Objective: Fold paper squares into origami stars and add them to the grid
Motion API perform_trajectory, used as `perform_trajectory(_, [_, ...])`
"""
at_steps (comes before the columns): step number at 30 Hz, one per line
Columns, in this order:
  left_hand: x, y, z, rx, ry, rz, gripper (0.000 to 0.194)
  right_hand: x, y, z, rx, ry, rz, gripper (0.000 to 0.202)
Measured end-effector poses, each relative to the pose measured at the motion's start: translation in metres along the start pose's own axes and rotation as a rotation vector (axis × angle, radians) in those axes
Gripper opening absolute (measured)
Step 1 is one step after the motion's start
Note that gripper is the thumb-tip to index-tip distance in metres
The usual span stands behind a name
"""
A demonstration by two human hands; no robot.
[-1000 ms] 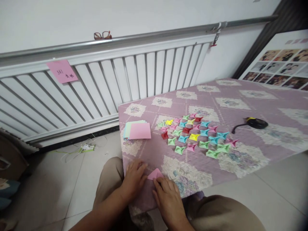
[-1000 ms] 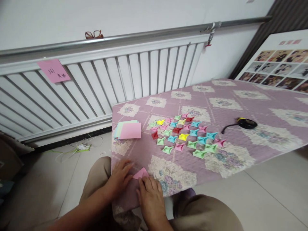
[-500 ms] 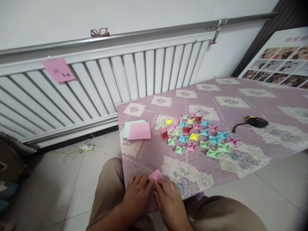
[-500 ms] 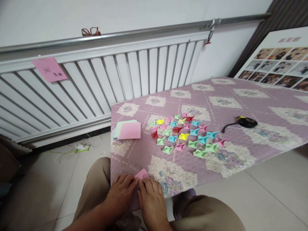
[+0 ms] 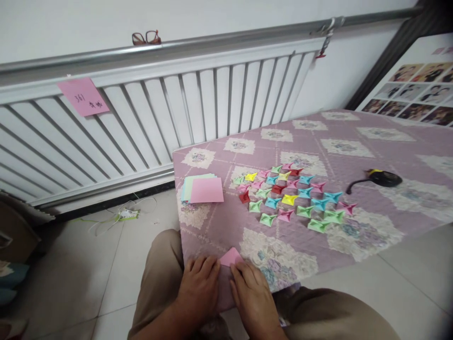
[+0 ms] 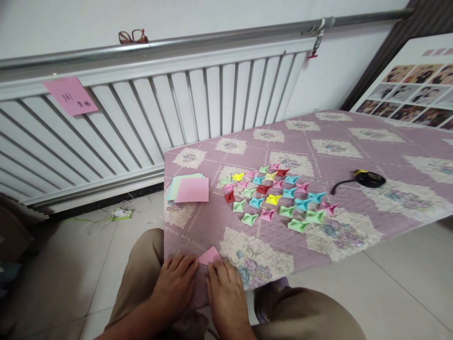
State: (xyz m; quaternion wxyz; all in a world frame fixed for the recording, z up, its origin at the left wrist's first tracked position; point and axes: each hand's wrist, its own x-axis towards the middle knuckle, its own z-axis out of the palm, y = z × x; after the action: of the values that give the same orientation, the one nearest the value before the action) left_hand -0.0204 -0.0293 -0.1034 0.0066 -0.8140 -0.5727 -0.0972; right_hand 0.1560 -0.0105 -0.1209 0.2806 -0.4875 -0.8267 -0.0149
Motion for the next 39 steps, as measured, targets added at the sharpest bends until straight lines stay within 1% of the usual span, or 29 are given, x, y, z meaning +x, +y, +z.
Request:
perform_trajectory(3, [0.001, -0.001, 0.0, -0.012, 0.011, -0.011, 0.038, 0.001, 0.0, -0.001, -0.005, 0.005, 0.004, 0.024])
perform_trajectory(6, [0.002, 0.0, 0.002, -0.005, 0.066, -0.011, 0.035, 0.0, 0.002, -0.001, -0.001, 0.019, -0.004, 0.024])
perform_trajectory(9, [0.002, 0.004, 0.004, 0.002, 0.085, 0.078, 0.037, -0.001, 0.002, 0.0, 0.01, 0.018, -0.003, 0.025])
perform_trajectory(11, [0.002, 0.007, 0.006, -0.025, 0.04, 0.147, 0.04, -0.002, 0.003, 0.0, 0.022, 0.011, 0.0, 0.026])
perform_trajectory(12, [0.003, 0.009, 0.007, -0.045, 0.012, 0.159, 0.042, -0.002, 0.003, -0.001, 0.033, 0.006, 0.0, 0.027])
perform_trajectory(17, [0.006, 0.014, 0.007, -0.105, -0.098, 0.117, 0.047, 0.006, 0.008, -0.01, 0.17, -0.033, 0.018, 0.022])
perform_trajectory(19, [0.008, 0.015, 0.004, -0.114, -0.134, 0.097, 0.048, 0.014, 0.013, -0.013, 0.24, -0.071, 0.058, 0.018])
perform_trajectory(21, [0.009, 0.017, 0.001, -0.132, -0.164, 0.069, 0.047, 0.024, 0.019, -0.013, 0.28, -0.088, 0.129, 0.016])
perform_trajectory(23, [0.01, 0.019, -0.001, -0.152, -0.191, 0.052, 0.047, 0.035, 0.023, -0.012, 0.259, -0.095, 0.202, 0.014])
perform_trajectory(28, [0.011, 0.02, 0.0, -0.171, -0.204, 0.031, 0.052, 0.057, 0.024, -0.013, 0.081, -0.166, 0.26, 0.015])
perform_trajectory(33, [0.012, 0.018, 0.001, -0.212, -0.2, 0.017, 0.049, 0.068, 0.023, -0.013, 0.057, -0.213, 0.318, 0.016])
perform_trajectory(36, [0.013, 0.018, 0.001, -0.227, -0.215, 0.011, 0.047, 0.071, 0.027, -0.008, 0.06, -0.207, 0.313, 0.017])
perform_trajectory(39, [0.013, 0.018, -0.001, -0.225, -0.213, 0.008, 0.048, 0.074, 0.032, -0.003, 0.074, -0.167, 0.299, 0.017])
